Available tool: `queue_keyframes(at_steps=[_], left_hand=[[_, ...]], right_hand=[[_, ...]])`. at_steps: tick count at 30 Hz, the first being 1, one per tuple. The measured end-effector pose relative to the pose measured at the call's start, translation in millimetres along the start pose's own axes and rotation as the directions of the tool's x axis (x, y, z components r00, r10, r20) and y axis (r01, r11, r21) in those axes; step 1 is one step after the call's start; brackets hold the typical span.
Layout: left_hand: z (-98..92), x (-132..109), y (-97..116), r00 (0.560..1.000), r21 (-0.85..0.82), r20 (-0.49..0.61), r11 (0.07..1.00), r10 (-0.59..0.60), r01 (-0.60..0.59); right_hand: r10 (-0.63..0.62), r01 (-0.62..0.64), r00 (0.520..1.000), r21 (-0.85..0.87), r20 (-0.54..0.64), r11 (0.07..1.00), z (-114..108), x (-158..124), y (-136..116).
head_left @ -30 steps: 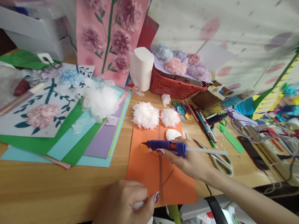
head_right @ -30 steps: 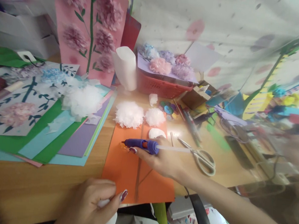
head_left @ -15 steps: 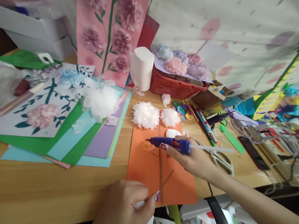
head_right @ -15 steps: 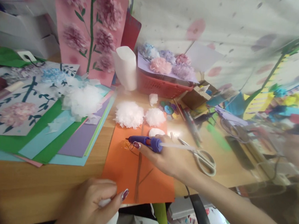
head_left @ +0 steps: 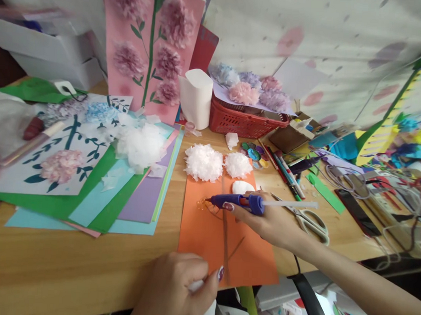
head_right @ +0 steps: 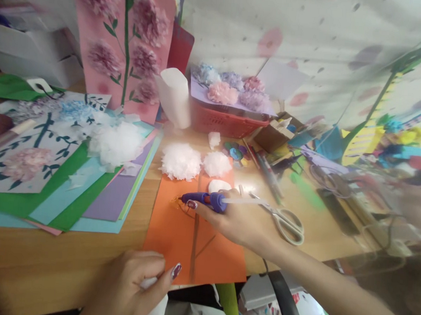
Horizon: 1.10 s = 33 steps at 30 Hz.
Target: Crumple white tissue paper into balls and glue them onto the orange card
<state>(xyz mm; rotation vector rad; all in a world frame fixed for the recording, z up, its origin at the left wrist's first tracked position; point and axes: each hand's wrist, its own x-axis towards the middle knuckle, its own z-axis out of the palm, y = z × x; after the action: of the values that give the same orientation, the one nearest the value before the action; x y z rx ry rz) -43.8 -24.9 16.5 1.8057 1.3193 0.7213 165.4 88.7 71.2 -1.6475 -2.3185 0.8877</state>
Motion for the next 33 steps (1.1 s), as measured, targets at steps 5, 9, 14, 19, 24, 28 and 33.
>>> queue_keyframes(at_steps=[5,9,14,19,24,28,33], left_hand=[[0.5,-1,2,1.000,0.007,-0.009,1.000,-0.018,0.018],[0.0,-1,6,0.998,0.027,-0.028,0.998,-0.050,0.051],[2.3,3,10,0.994,0.091,-0.027,0.990,-0.108,0.110],[4.3,6,13,0.989,0.106,-0.023,0.983,-0.147,0.149],[3.1,6,13,0.988,0.133,-0.011,0.979,-0.157,0.157],[2.4,6,14,0.988,0.128,0.005,0.980,-0.155,0.153],[2.7,6,16,0.985,0.155,-0.015,0.973,-0.170,0.170]], right_hand=[[0.006,-0.006,1.000,0.000,0.012,1.000,0,-1,4],[-0.005,0.005,1.000,0.021,0.007,1.000,-2,-2,4],[-0.011,0.011,1.000,0.005,-0.007,1.000,-2,-7,6],[-0.014,0.015,1.000,0.003,-0.016,1.000,-4,-7,5],[-0.039,0.039,0.999,0.011,-0.004,0.999,-5,-2,1],[-0.023,0.023,1.000,-0.009,0.005,1.000,-5,-1,3],[-0.025,0.024,0.999,-0.031,-0.035,0.999,-2,3,3]])
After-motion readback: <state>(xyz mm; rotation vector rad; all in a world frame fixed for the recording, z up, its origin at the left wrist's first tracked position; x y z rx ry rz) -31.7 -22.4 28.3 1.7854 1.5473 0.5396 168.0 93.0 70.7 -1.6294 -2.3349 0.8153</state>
